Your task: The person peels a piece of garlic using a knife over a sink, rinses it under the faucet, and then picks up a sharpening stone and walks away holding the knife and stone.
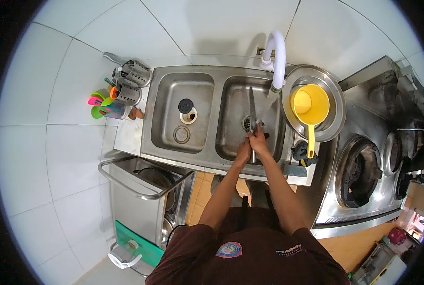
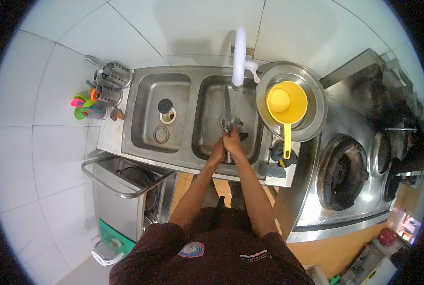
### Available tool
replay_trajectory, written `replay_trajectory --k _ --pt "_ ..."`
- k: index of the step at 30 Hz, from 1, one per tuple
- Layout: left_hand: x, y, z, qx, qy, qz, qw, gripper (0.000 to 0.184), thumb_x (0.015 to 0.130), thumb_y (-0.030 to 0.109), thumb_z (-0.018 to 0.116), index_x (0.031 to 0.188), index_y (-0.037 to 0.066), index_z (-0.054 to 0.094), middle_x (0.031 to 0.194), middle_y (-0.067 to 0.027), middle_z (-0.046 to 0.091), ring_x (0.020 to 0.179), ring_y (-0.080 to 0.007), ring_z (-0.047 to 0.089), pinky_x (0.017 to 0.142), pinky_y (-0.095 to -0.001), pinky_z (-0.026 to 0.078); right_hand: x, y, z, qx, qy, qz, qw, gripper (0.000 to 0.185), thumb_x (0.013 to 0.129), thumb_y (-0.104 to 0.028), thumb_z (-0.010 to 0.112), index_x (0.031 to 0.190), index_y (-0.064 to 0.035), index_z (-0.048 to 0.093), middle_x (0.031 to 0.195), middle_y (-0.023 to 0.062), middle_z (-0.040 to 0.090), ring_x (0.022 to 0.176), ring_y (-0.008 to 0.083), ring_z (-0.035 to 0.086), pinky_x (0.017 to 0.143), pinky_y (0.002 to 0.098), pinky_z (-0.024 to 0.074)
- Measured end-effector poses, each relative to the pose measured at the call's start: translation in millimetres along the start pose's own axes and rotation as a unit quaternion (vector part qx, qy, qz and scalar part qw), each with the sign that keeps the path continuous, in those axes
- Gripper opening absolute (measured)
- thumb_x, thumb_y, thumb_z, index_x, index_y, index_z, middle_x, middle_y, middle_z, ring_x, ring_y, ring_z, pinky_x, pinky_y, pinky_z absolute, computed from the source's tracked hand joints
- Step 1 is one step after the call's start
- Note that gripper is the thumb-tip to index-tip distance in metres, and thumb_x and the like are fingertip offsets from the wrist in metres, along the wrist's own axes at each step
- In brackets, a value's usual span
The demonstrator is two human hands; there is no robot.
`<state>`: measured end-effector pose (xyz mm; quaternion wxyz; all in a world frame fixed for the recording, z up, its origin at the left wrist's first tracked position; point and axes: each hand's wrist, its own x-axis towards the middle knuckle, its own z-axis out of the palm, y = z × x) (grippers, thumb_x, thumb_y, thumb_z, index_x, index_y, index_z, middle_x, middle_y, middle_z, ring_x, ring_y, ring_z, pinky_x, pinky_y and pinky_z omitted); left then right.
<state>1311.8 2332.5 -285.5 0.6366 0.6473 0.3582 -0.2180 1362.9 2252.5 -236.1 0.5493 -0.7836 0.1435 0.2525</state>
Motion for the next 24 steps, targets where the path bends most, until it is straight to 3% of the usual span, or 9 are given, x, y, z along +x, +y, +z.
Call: replay_trajectory --k 4,7,9,11,12,15,18,21,24 --pt "-14 1 3 0.142 -0.050 0.104 0.983 0.070 0.099 0.056 0.037 0.103 -0.008 0.065 0.097 -0.0311 0.066 0.098 -0.0467 0.063 0.081 -0.0507 0.045 0 2 -2 0.097 -0.032 -0.009 0.995 0.067 0.094 -0.020 0.057 0.150 0.0023 0.029 0.126 0.0143 0.061 0.107 0.0218 0.058 0.096 0.0340 0.0428" --pt "-14 -7 4 0.084 -0.010 0.120 0.989 0.066 0.099 0.054 0.040 0.097 -0.007 0.067 0.090 -0.0296 0.066 0.092 -0.0451 0.064 0.079 -0.0497 0.045 4 -7 2 0.145 -0.039 0.032 0.988 0.056 0.094 -0.023 0.055 0.142 0.0025 0.041 0.113 0.0114 0.065 0.102 0.0186 0.059 0.091 0.0342 0.0447" --pt "-11 -3 -5 0.108 0.045 0.072 0.991 0.064 0.098 0.053 0.043 0.090 -0.006 0.068 0.083 -0.0280 0.067 0.087 -0.0440 0.064 0.077 -0.0493 0.045 18 -10 -4 0.182 -0.016 0.077 0.980 0.047 0.094 -0.024 0.054 0.134 0.0011 0.049 0.105 0.0100 0.066 0.097 0.0171 0.060 0.086 0.0345 0.0455" --pt "-34 15 -25 0.094 0.023 0.075 0.992 0.064 0.098 0.053 0.045 0.083 -0.005 0.066 0.075 -0.0255 0.065 0.079 -0.0420 0.063 0.073 -0.0490 0.045 33 -21 -17 0.224 0.022 0.113 0.968 0.038 0.095 -0.026 0.053 0.123 -0.0012 0.057 0.098 0.0085 0.065 0.090 0.0156 0.060 0.080 0.0343 0.0461" --pt "-44 22 -34 0.088 0.011 0.078 0.993 0.065 0.098 0.053 0.045 0.079 -0.005 0.066 0.071 -0.0242 0.064 0.075 -0.0411 0.063 0.072 -0.0489 0.044 46 -16 -17 0.343 0.014 0.127 0.931 0.029 0.097 -0.028 0.051 0.113 -0.0056 0.059 0.094 0.0064 0.064 0.079 0.0158 0.061 0.069 0.0319 0.0460" --pt "-56 6 -55 0.127 0.032 0.109 0.985 0.062 0.099 0.052 0.047 0.073 -0.002 0.063 0.063 -0.0164 0.059 0.064 -0.0300 0.059 0.064 -0.0436 0.043 70 -47 -25 0.477 -0.006 0.138 0.868 0.027 0.098 -0.032 0.049 0.107 -0.0079 0.058 0.089 0.0054 0.063 0.073 0.0164 0.061 0.061 0.0295 0.0460" --pt "-96 35 -72 0.112 -0.024 0.021 0.993 0.058 0.100 0.051 0.047 0.072 0.002 0.062 0.057 -0.0065 0.050 0.057 -0.0187 0.051 0.057 -0.0365 0.038 114 -51 -25 0.256 0.151 -0.076 0.952 0.038 0.098 -0.028 0.050 0.125 -0.0034 0.055 0.094 0.0087 0.063 0.084 0.0162 0.059 0.076 0.0325 0.0469" --pt "-105 21 -75 0.037 -0.017 0.031 0.999 0.053 0.099 0.050 0.050 0.077 0.003 0.062 0.060 -0.0007 0.049 0.057 -0.0131 0.047 0.054 -0.0313 0.035 80 -127 -46 0.513 0.123 -0.077 0.846 0.032 0.098 -0.035 0.050 0.114 -0.0076 0.058 0.092 0.0063 0.064 0.074 0.0168 0.064 0.065 0.0293 0.0501" --pt "-107 16 -76 0.032 -0.010 0.034 0.999 0.055 0.100 0.050 0.049 0.074 0.003 0.060 0.061 -0.0006 0.045 0.058 -0.0125 0.043 0.057 -0.0313 0.035 81 -151 -58 0.508 0.088 -0.075 0.853 0.033 0.098 -0.035 0.050 0.114 -0.0074 0.059 0.096 0.0078 0.065 0.079 0.0187 0.065 0.074 0.0338 0.0521"
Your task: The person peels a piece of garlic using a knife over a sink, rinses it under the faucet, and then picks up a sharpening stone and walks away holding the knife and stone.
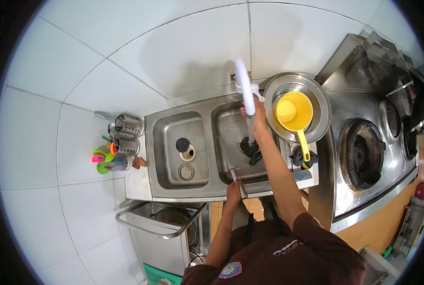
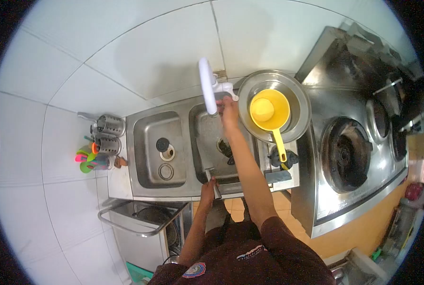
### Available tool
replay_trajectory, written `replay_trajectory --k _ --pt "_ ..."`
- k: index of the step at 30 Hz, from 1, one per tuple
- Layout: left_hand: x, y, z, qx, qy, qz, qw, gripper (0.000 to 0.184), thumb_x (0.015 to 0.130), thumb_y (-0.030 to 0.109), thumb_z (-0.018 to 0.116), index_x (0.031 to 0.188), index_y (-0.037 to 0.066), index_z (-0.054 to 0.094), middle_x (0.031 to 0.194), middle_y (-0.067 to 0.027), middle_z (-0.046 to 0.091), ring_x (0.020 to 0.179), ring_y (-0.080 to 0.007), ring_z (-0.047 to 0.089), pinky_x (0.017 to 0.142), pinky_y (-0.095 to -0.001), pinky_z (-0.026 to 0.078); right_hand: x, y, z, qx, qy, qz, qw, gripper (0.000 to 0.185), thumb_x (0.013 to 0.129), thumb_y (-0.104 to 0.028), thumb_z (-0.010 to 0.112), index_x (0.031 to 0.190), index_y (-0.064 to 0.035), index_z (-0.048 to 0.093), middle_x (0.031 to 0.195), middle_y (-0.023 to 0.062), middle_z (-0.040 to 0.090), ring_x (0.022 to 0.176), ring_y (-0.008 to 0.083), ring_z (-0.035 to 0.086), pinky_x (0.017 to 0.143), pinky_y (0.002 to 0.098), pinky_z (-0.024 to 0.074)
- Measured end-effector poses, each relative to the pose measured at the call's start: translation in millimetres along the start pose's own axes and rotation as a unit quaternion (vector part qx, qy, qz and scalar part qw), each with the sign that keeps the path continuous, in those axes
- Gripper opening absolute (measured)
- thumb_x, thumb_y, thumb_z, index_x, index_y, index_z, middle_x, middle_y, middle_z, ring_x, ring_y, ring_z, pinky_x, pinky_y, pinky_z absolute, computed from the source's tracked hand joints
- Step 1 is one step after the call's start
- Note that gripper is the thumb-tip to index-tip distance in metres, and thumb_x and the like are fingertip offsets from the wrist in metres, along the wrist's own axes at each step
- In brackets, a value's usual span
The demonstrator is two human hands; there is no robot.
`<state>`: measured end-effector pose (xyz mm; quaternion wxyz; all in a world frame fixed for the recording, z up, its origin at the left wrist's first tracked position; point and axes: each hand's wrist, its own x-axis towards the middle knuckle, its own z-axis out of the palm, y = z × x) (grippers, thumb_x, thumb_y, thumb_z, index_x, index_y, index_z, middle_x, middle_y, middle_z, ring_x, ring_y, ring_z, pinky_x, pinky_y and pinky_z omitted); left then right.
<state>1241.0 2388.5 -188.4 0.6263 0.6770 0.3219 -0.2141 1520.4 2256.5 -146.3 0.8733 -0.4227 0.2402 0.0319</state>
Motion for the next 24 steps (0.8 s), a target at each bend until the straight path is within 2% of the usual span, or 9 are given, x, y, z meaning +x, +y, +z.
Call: replay_trajectory --k 3,4,6,9,14,17,18,20,24 --pt "-4 -5 1 -0.027 0.000 0.026 0.999 0.054 0.100 0.049 0.049 0.072 0.003 0.058 0.064 -0.0002 0.044 0.060 -0.0123 0.039 0.060 -0.0312 0.033 -7 -10 19 -0.128 0.040 -0.123 0.983 0.033 0.097 -0.033 0.054 0.112 -0.0036 0.059 0.098 0.0104 0.066 0.086 0.0195 0.064 0.079 0.0343 0.0499" --pt "-9 2 -3 -0.021 -0.005 0.021 1.000 0.054 0.100 0.049 0.049 0.071 0.003 0.057 0.064 -0.0003 0.045 0.061 -0.0123 0.040 0.060 -0.0314 0.033 -5 -13 26 -0.171 0.072 -0.170 0.968 0.032 0.096 -0.032 0.054 0.109 -0.0032 0.057 0.090 0.0103 0.065 0.072 0.0198 0.062 0.073 0.0362 0.0504" --pt "-23 26 -7 -0.003 -0.012 -0.015 1.000 0.053 0.101 0.047 0.049 0.071 0.004 0.057 0.065 -0.0011 0.046 0.065 -0.0122 0.042 0.062 -0.0320 0.034 8 -19 36 -0.255 0.140 -0.204 0.935 0.034 0.094 -0.032 0.055 0.108 -0.0001 0.054 0.084 0.0136 0.065 0.064 0.0245 0.065 0.072 0.0394 0.0511" --pt "-25 25 -13 0.002 -0.012 0.022 1.000 0.048 0.099 0.045 0.051 0.074 0.005 0.058 0.065 -0.0027 0.049 0.062 -0.0157 0.045 0.061 -0.0329 0.037 46 -18 30 -0.264 0.061 -0.255 0.928 0.035 0.094 -0.031 0.057 0.112 -0.0007 0.055 0.091 0.0144 0.066 0.075 0.0236 0.066 0.070 0.0376 0.0502" --pt "-22 20 -17 -0.012 0.008 0.025 1.000 0.049 0.100 0.044 0.050 0.073 0.004 0.057 0.066 -0.0011 0.047 0.064 -0.0127 0.040 0.061 -0.0316 0.033 -8 -20 7 -0.122 -0.058 -0.189 0.973 0.027 0.098 -0.022 0.055 0.118 -0.0032 0.058 0.079 0.0040 0.060 0.065 0.0127 0.057 0.059 0.0281 0.0454" --pt "-29 22 -18 0.024 0.012 0.025 0.999 0.049 0.099 0.045 0.050 0.073 0.003 0.057 0.067 -0.0024 0.048 0.065 -0.0148 0.041 0.064 -0.0329 0.034 -59 50 -68 -0.138 0.004 -0.055 0.989 0.022 0.102 -0.024 0.052 0.107 -0.0051 0.063 0.073 -0.0008 0.055 0.062 0.0085 0.052 0.059 0.0238 0.0428" --pt "-28 18 -20 0.022 0.009 0.014 1.000 0.049 0.099 0.044 0.050 0.073 0.003 0.057 0.067 -0.0025 0.048 0.065 -0.0150 0.041 0.064 -0.0331 0.035 -47 101 -104 -0.315 0.041 -0.106 0.942 0.019 0.101 -0.020 0.049 0.107 -0.0082 0.063 0.073 0.0007 0.059 0.065 0.0121 0.058 0.061 0.0271 0.0465" --pt "-33 22 -19 0.017 0.011 0.001 1.000 0.048 0.099 0.043 0.050 0.073 0.003 0.057 0.067 -0.0028 0.050 0.064 -0.0144 0.042 0.064 -0.0327 0.036 -71 121 -133 -0.532 -0.010 -0.087 0.843 0.020 0.098 -0.013 0.050 0.112 -0.0133 0.064 0.094 0.0070 0.066 0.092 0.0220 0.064 0.080 0.0374 0.0500" --pt "-36 -1 -32 0.042 -0.005 -0.020 0.999 0.043 0.096 0.041 0.057 0.079 0.003 0.062 0.071 -0.0035 0.055 0.068 -0.0135 0.047 0.064 -0.0318 0.039 -92 127 -162 -0.814 -0.103 -0.135 0.556 0.032 0.088 -0.014 0.060 0.119 -0.0198 0.065 0.127 0.0110 0.058 0.125 0.0338 0.047 0.104 0.0495 0.0354"
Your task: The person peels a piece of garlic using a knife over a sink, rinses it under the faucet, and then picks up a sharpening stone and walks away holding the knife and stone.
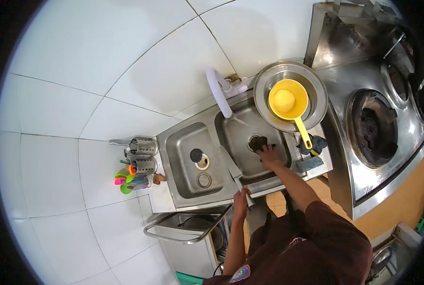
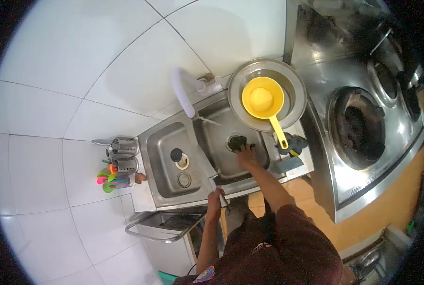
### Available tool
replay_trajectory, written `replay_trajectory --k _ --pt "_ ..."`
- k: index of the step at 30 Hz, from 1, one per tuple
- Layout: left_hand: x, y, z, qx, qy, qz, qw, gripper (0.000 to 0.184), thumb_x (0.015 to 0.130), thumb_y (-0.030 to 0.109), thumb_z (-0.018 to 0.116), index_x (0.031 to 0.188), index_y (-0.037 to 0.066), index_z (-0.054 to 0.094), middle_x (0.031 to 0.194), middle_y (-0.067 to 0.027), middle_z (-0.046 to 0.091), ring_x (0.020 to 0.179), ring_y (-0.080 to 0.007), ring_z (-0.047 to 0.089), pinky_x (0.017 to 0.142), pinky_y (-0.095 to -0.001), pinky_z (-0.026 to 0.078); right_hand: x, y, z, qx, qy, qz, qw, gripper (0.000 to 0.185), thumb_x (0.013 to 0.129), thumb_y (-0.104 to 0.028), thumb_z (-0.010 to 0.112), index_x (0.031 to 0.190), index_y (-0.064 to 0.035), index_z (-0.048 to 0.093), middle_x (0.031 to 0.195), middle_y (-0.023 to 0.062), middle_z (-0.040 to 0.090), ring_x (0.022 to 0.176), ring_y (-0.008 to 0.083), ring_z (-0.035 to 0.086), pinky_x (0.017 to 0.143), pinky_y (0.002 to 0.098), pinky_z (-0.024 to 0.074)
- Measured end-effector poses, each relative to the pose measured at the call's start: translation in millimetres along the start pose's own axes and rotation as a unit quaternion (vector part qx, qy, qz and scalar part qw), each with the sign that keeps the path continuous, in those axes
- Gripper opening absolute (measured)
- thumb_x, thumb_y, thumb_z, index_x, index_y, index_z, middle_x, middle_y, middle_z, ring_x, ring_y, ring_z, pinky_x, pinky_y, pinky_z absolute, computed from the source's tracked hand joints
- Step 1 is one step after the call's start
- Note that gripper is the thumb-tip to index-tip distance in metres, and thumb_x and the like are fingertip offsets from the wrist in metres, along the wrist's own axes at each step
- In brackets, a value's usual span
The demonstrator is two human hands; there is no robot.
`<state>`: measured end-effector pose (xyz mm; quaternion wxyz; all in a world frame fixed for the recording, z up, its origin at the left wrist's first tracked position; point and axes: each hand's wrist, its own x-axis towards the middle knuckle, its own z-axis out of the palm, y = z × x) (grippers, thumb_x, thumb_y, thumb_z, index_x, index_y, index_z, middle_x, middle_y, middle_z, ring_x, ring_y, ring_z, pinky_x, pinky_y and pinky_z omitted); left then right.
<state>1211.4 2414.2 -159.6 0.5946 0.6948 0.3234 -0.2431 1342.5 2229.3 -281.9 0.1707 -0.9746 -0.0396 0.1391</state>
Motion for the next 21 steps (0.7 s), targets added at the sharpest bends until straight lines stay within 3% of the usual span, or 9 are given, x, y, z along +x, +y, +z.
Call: replay_trajectory --k 2,5,7,8,11,12,14,17,21 --pt "-18 3 6 -0.014 0.009 0.036 0.999 0.037 0.094 0.037 0.062 0.085 0.001 0.065 0.075 -0.0035 0.059 0.072 -0.0133 0.051 0.067 -0.0311 0.042 12 35 47 -0.084 -0.055 -0.109 0.989 0.039 0.084 -0.019 0.065 0.123 -0.0215 0.064 0.134 0.0112 0.052 0.132 0.0362 0.038 0.110 0.0521 0.0277" --pt "-27 -5 2 0.021 -0.012 0.032 0.999 0.036 0.089 0.034 0.071 0.099 -0.001 0.068 0.086 -0.0050 0.065 0.080 -0.0144 0.056 0.075 -0.0314 0.045 7 42 17 -0.112 -0.024 -0.194 0.974 0.026 0.093 -0.021 0.054 0.113 -0.0207 0.070 0.128 0.0145 0.056 0.127 0.0340 0.045 0.108 0.0516 0.0341" --pt "-49 16 8 0.045 0.006 0.012 0.999 0.038 0.089 0.037 0.070 0.095 0.000 0.066 0.080 -0.0003 0.057 0.073 -0.0117 0.050 0.066 -0.0307 0.041 6 43 18 -0.097 -0.028 -0.196 0.975 0.027 0.090 -0.022 0.060 0.116 -0.0200 0.067 0.125 0.0154 0.056 0.124 0.0331 0.047 0.105 0.0522 0.0363" --pt "-46 7 6 0.041 0.003 0.014 0.999 0.038 0.089 0.036 0.070 0.097 -0.001 0.066 0.083 -0.0022 0.060 0.076 -0.0124 0.052 0.070 -0.0308 0.042 4 44 18 -0.091 -0.032 -0.195 0.976 0.029 0.088 -0.023 0.063 0.117 -0.0197 0.066 0.124 0.0158 0.057 0.123 0.0326 0.048 0.104 0.0524 0.0374" --pt "-38 -12 10 0.015 -0.008 0.009 1.000 0.038 0.089 0.034 0.071 0.100 -0.002 0.067 0.087 -0.0058 0.065 0.081 -0.0137 0.056 0.076 -0.0307 0.044 -10 21 -11 0.088 -0.095 -0.054 0.990 0.039 0.084 -0.018 0.070 0.120 -0.0139 0.060 0.120 0.0171 0.057 0.113 0.0351 0.055 0.100 0.0514 0.0410" --pt "-45 -1 12 0.004 -0.010 -0.002 1.000 0.038 0.089 0.034 0.071 0.099 -0.002 0.067 0.086 -0.0058 0.065 0.081 -0.0136 0.056 0.075 -0.0304 0.044 -13 17 -4 0.194 -0.045 -0.067 0.978 0.041 0.084 -0.015 0.070 0.123 -0.0134 0.057 0.119 0.0161 0.057 0.109 0.0318 0.056 0.097 0.0470 0.0427" --pt "-56 18 17 -0.017 0.000 -0.001 1.000 0.037 0.089 0.034 0.071 0.092 -0.002 0.065 0.083 -0.0049 0.063 0.077 -0.0133 0.055 0.072 -0.0295 0.043 -8 13 30 0.396 0.060 -0.093 0.912 0.048 0.084 -0.010 0.070 0.127 -0.0123 0.050 0.116 0.0140 0.057 0.100 0.0252 0.059 0.089 0.0382 0.0460" --pt "-38 0 12 -0.032 0.022 0.019 0.999 0.035 0.089 0.034 0.070 0.090 0.000 0.064 0.079 -0.0035 0.061 0.073 -0.0133 0.053 0.069 -0.0300 0.042 -24 -30 -54 0.616 0.109 -0.063 0.778 0.033 0.083 -0.006 0.067 0.113 -0.0034 0.054 0.103 0.0115 0.060 0.091 0.0235 0.060 0.084 0.0355 0.0468" --pt "-53 25 12 -0.081 0.020 0.054 0.995 0.033 0.089 0.035 0.070 0.089 0.002 0.063 0.073 -0.0006 0.058 0.065 -0.0092 0.050 0.058 -0.0279 0.039 -21 -53 -173 0.590 0.222 -0.094 0.771 0.028 0.083 -0.008 0.072 0.105 -0.0009 0.056 0.089 0.0060 0.061 0.084 0.0153 0.057 0.076 0.0298 0.0471"
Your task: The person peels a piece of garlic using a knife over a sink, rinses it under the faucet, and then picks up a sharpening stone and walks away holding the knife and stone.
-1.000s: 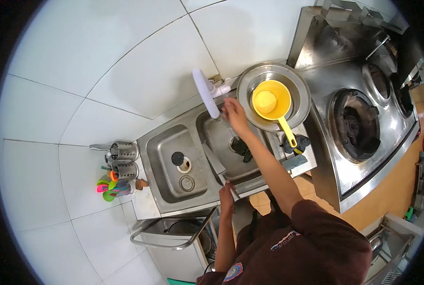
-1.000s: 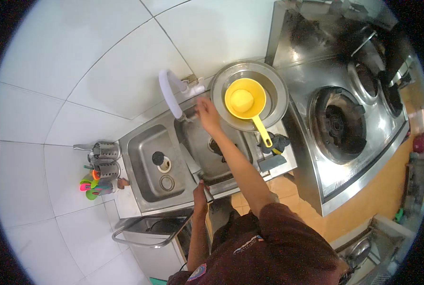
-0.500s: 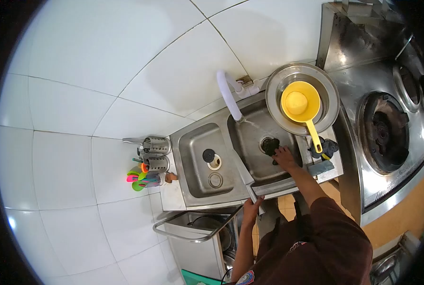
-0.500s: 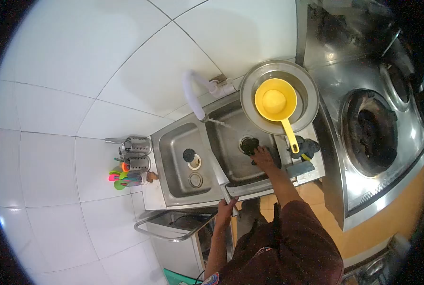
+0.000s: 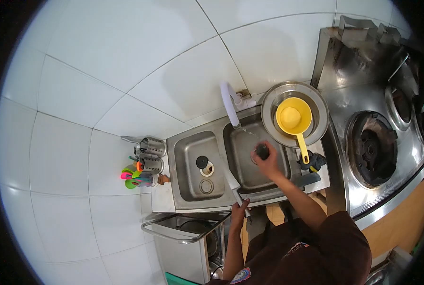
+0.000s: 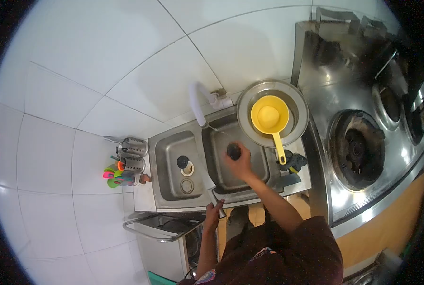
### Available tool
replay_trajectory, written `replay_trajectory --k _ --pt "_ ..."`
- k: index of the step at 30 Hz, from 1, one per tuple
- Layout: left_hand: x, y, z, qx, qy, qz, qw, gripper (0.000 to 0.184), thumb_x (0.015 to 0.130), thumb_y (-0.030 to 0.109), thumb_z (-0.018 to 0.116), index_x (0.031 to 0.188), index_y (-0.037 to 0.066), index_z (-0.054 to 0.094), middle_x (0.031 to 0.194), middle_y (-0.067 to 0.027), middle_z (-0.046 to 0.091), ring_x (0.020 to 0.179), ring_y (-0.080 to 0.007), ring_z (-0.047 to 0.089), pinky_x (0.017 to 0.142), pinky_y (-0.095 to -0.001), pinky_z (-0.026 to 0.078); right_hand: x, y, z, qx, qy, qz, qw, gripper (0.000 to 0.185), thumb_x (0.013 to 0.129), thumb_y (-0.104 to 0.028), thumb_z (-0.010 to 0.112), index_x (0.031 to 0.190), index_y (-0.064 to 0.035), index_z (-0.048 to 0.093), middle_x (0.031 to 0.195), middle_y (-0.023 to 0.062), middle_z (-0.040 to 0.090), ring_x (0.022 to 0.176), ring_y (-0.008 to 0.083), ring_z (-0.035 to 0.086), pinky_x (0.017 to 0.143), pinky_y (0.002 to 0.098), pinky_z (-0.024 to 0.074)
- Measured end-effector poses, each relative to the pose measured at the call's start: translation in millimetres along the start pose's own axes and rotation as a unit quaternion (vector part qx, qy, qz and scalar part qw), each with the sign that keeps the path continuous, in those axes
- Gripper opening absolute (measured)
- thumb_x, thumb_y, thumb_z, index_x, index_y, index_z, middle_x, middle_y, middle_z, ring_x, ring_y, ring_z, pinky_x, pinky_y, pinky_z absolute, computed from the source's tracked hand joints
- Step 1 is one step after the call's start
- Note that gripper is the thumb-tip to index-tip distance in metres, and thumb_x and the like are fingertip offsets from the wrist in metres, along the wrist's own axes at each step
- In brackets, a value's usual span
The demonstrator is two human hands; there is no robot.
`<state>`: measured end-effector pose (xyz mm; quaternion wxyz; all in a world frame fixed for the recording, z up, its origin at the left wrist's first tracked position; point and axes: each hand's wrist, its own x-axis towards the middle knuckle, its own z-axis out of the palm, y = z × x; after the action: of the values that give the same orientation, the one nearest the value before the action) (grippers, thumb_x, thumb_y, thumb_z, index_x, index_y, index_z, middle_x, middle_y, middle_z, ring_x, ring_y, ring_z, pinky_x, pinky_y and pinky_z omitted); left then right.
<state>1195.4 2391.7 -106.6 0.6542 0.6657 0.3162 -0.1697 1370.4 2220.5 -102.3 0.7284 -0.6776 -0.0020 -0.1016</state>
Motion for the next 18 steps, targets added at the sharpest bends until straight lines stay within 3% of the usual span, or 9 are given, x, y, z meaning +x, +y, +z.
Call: replay_trajectory --k 2,5,7,8,14,15,17,18 --pt "3 0 -3 0.012 0.010 0.013 1.000 0.032 0.089 0.035 0.070 0.088 0.003 0.063 0.072 0.0004 0.058 0.064 -0.0080 0.050 0.056 -0.0269 0.038 35 -42 -3 0.044 0.045 -0.026 0.998 0.026 0.083 -0.009 0.074 0.100 -0.0002 0.057 0.083 0.0038 0.061 0.080 0.0134 0.057 0.075 0.0281 0.0473" --pt "-1 2 -3 0.018 0.001 0.041 0.999 0.034 0.089 0.034 0.069 0.092 0.001 0.064 0.078 -0.0010 0.060 0.070 -0.0103 0.052 0.062 -0.0287 0.041 70 -67 -10 0.198 -0.002 0.082 0.977 0.023 0.082 -0.009 0.075 0.097 -0.0014 0.058 0.082 0.0011 0.060 0.078 0.0097 0.055 0.074 0.0260 0.0466" --pt "-5 4 -1 0.021 -0.006 0.055 0.998 0.036 0.089 0.033 0.069 0.098 -0.003 0.065 0.088 -0.0039 0.063 0.080 -0.0138 0.056 0.072 -0.0316 0.044 70 -76 -11 0.112 -0.029 -0.005 0.993 0.020 0.084 -0.008 0.073 0.096 -0.0021 0.059 0.081 0.0007 0.060 0.077 0.0088 0.055 0.074 0.0259 0.0465" --pt "-8 3 0 0.030 0.000 0.064 0.997 0.035 0.089 0.033 0.069 0.096 -0.002 0.065 0.086 -0.0029 0.063 0.079 -0.0132 0.055 0.071 -0.0314 0.044 68 -78 -11 0.069 -0.044 -0.046 0.996 0.019 0.084 -0.008 0.073 0.095 -0.0024 0.059 0.080 0.0005 0.060 0.077 0.0084 0.055 0.074 0.0258 0.0465" --pt "-39 1 12 0.053 0.033 0.068 0.996 0.032 0.091 0.031 0.068 0.082 0.000 0.063 0.071 0.0006 0.057 0.067 -0.0093 0.050 0.061 -0.0294 0.041 31 -75 -19 0.117 -0.186 -0.005 0.975 0.022 0.085 -0.008 0.072 0.102 -0.0042 0.058 0.085 0.0020 0.060 0.077 0.0102 0.057 0.072 0.0278 0.0479" --pt "-41 -2 12 0.055 0.038 0.062 0.996 0.032 0.091 0.030 0.068 0.080 0.000 0.062 0.070 0.0008 0.056 0.067 -0.0092 0.050 0.061 -0.0292 0.040 26 -71 -22 0.220 -0.216 0.089 0.947 0.023 0.087 -0.012 0.070 0.105 -0.0048 0.057 0.086 0.0026 0.059 0.077 0.0123 0.058 0.072 0.0296 0.0495" --pt "-47 -8 14 0.067 0.044 0.086 0.993 0.032 0.091 0.029 0.067 0.076 0.002 0.060 0.067 0.0017 0.053 0.066 -0.0087 0.048 0.060 -0.0281 0.039 13 -66 -30 0.410 -0.251 0.270 0.834 0.028 0.091 -0.019 0.066 0.113 -0.0059 0.056 0.088 0.0038 0.059 0.076 0.0164 0.060 0.070 0.0333 0.0527" --pt "-51 -7 17 0.067 0.041 0.079 0.994 0.032 0.090 0.031 0.068 0.076 0.003 0.059 0.068 0.0021 0.052 0.065 -0.0088 0.047 0.060 -0.0284 0.038 8 -66 -35 0.449 -0.258 0.294 0.803 0.030 0.093 -0.024 0.062 0.116 -0.0064 0.054 0.089 0.0045 0.059 0.076 0.0179 0.061 0.068 0.0348 0.0537"
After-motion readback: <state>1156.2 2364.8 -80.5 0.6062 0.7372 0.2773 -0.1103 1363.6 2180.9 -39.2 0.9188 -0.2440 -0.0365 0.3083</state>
